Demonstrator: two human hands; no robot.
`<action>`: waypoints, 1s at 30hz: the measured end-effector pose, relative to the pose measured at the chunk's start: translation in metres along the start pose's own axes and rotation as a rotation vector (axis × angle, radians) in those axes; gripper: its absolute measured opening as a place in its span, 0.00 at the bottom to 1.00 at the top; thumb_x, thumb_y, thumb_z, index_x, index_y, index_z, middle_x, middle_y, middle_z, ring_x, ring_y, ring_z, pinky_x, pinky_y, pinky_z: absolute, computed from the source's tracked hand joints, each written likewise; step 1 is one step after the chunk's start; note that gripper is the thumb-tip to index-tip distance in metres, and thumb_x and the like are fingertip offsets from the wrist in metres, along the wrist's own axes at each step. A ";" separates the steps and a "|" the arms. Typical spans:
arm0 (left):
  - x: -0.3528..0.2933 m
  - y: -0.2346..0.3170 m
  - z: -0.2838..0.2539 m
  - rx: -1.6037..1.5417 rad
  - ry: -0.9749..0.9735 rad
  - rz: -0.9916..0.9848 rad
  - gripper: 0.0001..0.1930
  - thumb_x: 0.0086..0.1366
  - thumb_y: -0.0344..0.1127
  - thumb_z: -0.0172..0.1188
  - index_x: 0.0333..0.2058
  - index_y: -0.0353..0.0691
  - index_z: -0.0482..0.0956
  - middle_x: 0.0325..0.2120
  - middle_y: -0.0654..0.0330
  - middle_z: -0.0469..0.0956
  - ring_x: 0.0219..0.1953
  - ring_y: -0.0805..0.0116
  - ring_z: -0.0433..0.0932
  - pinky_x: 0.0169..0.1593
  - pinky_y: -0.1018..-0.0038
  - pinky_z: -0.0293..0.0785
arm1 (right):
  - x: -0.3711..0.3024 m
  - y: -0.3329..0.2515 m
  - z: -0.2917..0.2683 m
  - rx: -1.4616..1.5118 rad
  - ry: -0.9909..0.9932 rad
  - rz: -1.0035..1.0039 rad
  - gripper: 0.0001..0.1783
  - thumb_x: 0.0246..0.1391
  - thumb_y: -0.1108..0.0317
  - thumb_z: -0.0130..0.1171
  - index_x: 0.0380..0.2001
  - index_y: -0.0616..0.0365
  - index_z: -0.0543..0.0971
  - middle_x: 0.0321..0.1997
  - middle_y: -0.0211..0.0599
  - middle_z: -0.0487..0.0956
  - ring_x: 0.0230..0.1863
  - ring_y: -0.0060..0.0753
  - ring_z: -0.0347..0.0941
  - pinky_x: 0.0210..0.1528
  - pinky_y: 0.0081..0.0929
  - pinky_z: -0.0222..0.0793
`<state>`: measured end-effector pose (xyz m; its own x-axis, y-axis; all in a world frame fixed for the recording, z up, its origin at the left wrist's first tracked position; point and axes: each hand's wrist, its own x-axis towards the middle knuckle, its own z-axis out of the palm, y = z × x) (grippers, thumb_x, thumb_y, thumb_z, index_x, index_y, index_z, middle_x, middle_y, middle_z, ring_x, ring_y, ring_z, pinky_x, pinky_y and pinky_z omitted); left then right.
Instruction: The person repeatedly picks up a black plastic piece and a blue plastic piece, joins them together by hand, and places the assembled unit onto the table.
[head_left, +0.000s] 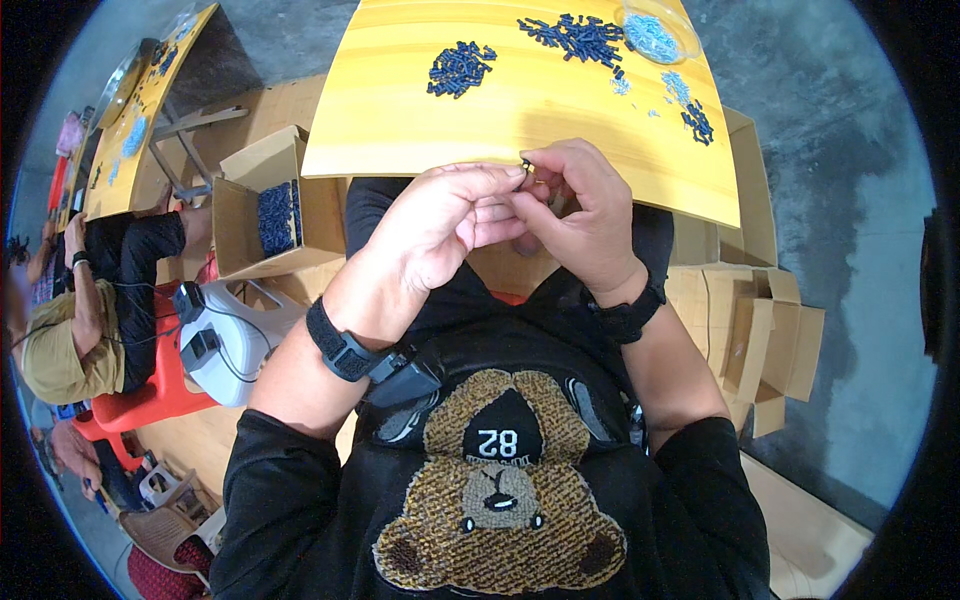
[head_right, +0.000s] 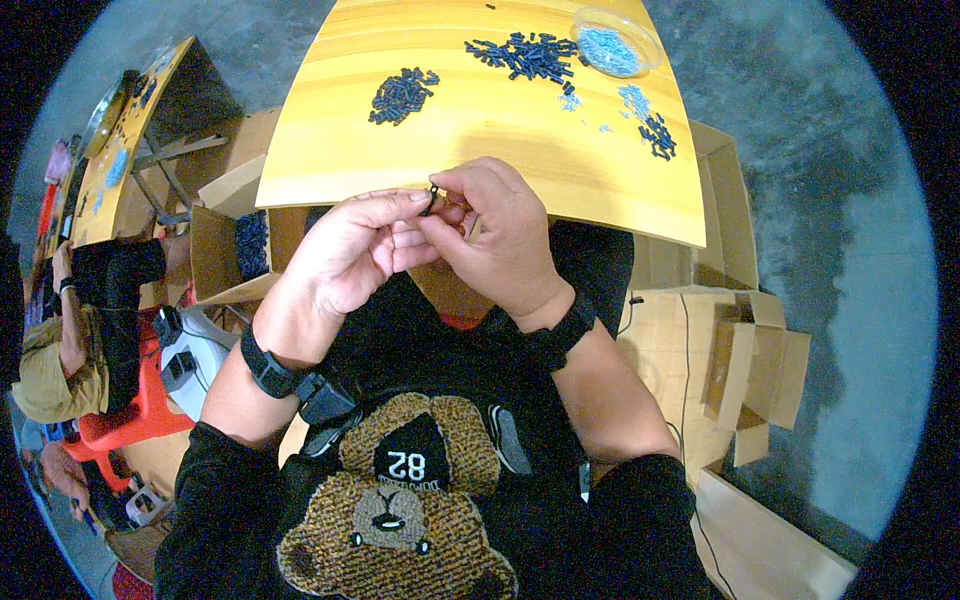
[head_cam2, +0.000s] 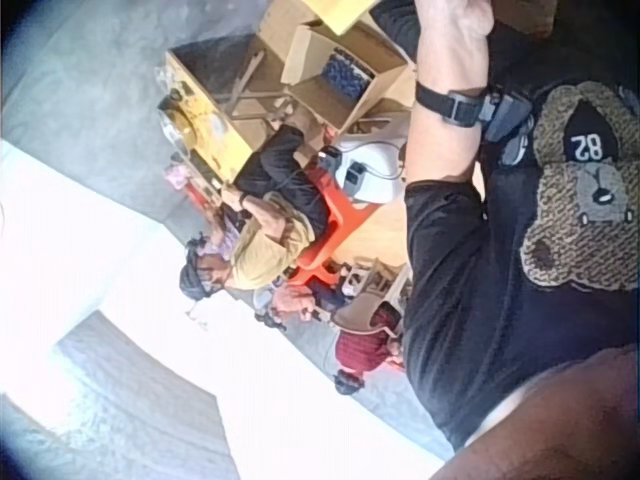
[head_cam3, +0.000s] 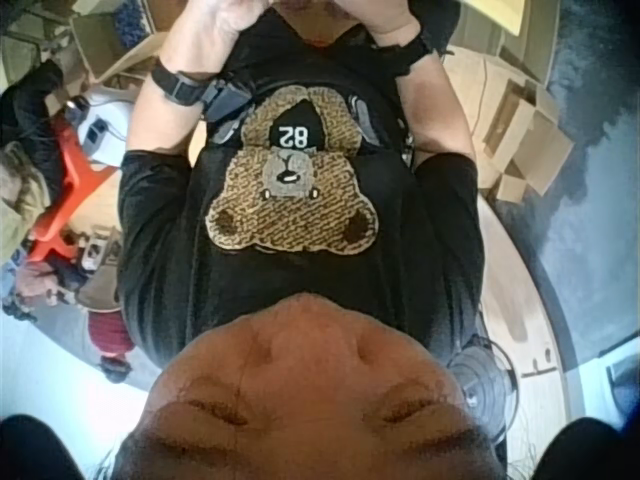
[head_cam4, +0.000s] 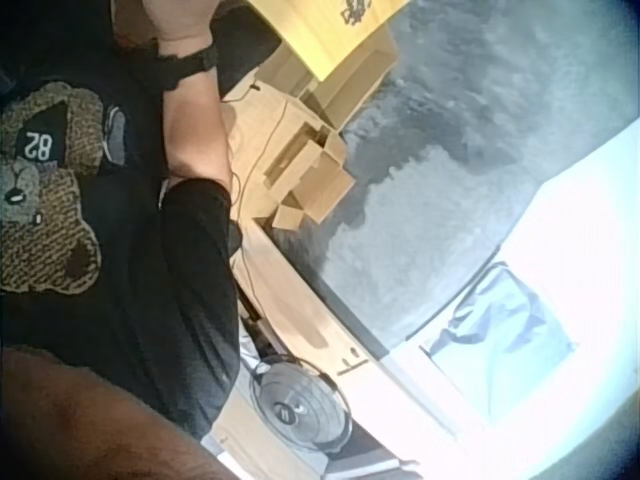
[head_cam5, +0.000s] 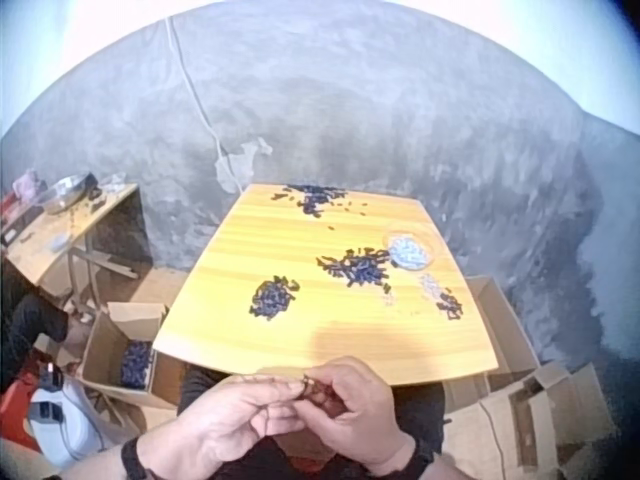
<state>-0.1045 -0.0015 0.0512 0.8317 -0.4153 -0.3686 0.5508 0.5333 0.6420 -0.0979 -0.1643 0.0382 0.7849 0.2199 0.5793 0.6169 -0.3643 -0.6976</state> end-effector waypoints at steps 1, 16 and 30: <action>-0.001 -0.001 0.000 -0.036 -0.014 -0.006 0.09 0.61 0.28 0.53 0.39 0.33 0.75 0.32 0.57 0.78 0.31 0.74 0.78 0.39 0.76 0.78 | -0.001 0.000 0.001 -0.002 0.000 0.000 0.16 0.33 0.74 0.65 0.32 0.59 0.75 0.27 0.39 0.73 0.28 0.38 0.71 0.29 0.27 0.68; 0.016 -0.029 -0.018 0.106 0.088 -0.045 0.07 0.64 0.31 0.50 0.37 0.36 0.74 0.31 0.62 0.77 0.29 0.77 0.76 0.36 0.80 0.77 | -0.016 0.010 0.008 0.116 -0.073 0.232 0.13 0.36 0.75 0.62 0.30 0.63 0.74 0.25 0.40 0.73 0.28 0.37 0.71 0.30 0.28 0.69; 0.047 -0.049 -0.036 0.011 0.154 -0.167 0.08 0.65 0.33 0.48 0.39 0.38 0.73 0.32 0.63 0.77 0.30 0.80 0.76 0.36 0.83 0.75 | -0.015 0.037 0.014 -0.181 -0.201 0.291 0.11 0.36 0.71 0.61 0.26 0.62 0.72 0.27 0.45 0.73 0.33 0.49 0.70 0.35 0.38 0.67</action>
<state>-0.0902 -0.0211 -0.0216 0.7300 -0.3791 -0.5686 0.6820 0.4577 0.5704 -0.0866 -0.1684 -0.0022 0.9320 0.2500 0.2623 0.3613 -0.5868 -0.7247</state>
